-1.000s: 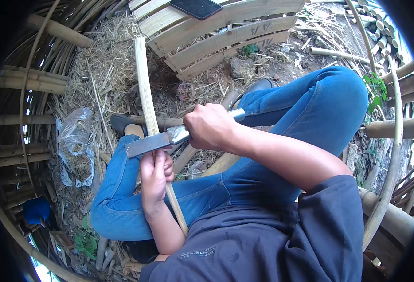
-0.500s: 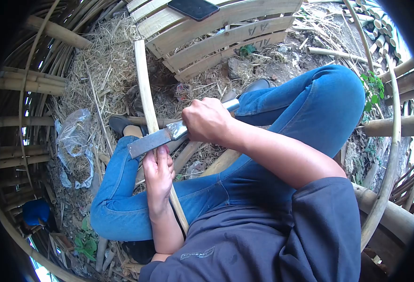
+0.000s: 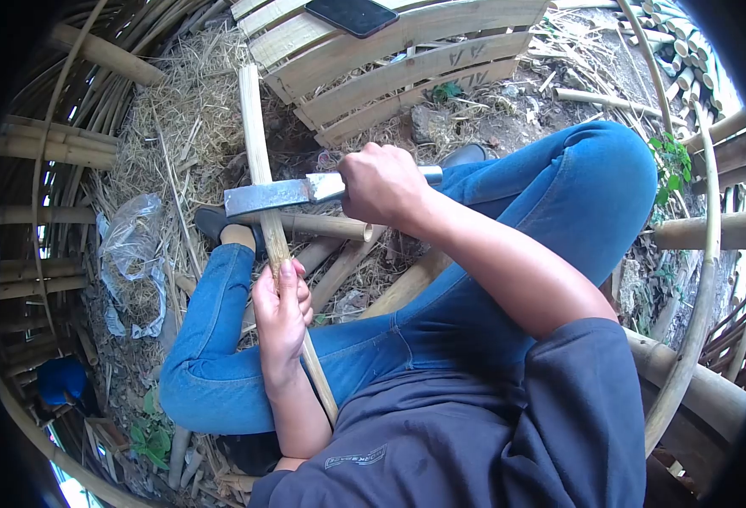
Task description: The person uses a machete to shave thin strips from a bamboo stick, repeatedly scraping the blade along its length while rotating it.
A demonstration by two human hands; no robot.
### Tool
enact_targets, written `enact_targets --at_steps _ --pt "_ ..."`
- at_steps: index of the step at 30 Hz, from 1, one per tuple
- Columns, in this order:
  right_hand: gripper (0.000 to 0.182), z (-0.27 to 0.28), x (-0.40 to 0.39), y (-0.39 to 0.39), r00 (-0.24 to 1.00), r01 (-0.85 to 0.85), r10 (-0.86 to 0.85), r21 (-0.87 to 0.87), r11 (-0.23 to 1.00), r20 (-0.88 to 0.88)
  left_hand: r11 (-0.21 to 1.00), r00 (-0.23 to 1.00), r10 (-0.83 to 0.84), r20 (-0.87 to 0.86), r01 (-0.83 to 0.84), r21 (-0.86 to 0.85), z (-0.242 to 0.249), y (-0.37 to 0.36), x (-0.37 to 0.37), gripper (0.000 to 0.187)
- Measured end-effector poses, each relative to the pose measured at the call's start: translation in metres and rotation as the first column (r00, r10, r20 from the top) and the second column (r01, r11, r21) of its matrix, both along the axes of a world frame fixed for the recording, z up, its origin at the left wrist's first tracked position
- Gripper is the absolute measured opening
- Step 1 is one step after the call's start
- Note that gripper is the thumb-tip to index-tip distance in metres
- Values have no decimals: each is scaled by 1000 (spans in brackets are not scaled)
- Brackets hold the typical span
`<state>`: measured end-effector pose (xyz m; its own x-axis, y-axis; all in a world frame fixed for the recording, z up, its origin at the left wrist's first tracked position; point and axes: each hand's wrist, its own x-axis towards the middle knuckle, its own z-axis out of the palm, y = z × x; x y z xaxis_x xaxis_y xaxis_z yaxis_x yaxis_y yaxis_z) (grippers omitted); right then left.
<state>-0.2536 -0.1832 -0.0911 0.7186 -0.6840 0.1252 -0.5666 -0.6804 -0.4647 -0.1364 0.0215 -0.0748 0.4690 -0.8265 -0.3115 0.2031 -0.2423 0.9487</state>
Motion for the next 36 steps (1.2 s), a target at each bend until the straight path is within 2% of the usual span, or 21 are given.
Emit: enact_targets --at_steps 3,5,7,11,15,27,36 --pt "14 0 -3 0 998 -4 4 -1 1000 60 1000 999 17 49 -17 -9 -2 -2 3 28" --pt "13 1 -2 7 995 -79 76 37 996 56 999 991 36 125 -35 -12 -13 -2 8 27" --pt "13 7 -1 20 989 -139 135 77 987 52 998 990 61 124 -58 -29 -11 -3 7 26" --pt "17 5 1 37 969 -239 243 64 969 -51 998 979 53 199 -57 16 -18 0 9 26" --pt "16 -4 -2 38 978 -194 197 50 980 -71 999 875 22 483 -40 27 -25 0 1 26" --pt "16 -4 -1 34 978 -207 208 9 978 -33 999 885 19 465 -29 15 -22 0 0 26" --pt "15 -2 -1 32 978 -205 206 16 979 -42 999 938 52 344 -47 -22 -24 -2 0 25"
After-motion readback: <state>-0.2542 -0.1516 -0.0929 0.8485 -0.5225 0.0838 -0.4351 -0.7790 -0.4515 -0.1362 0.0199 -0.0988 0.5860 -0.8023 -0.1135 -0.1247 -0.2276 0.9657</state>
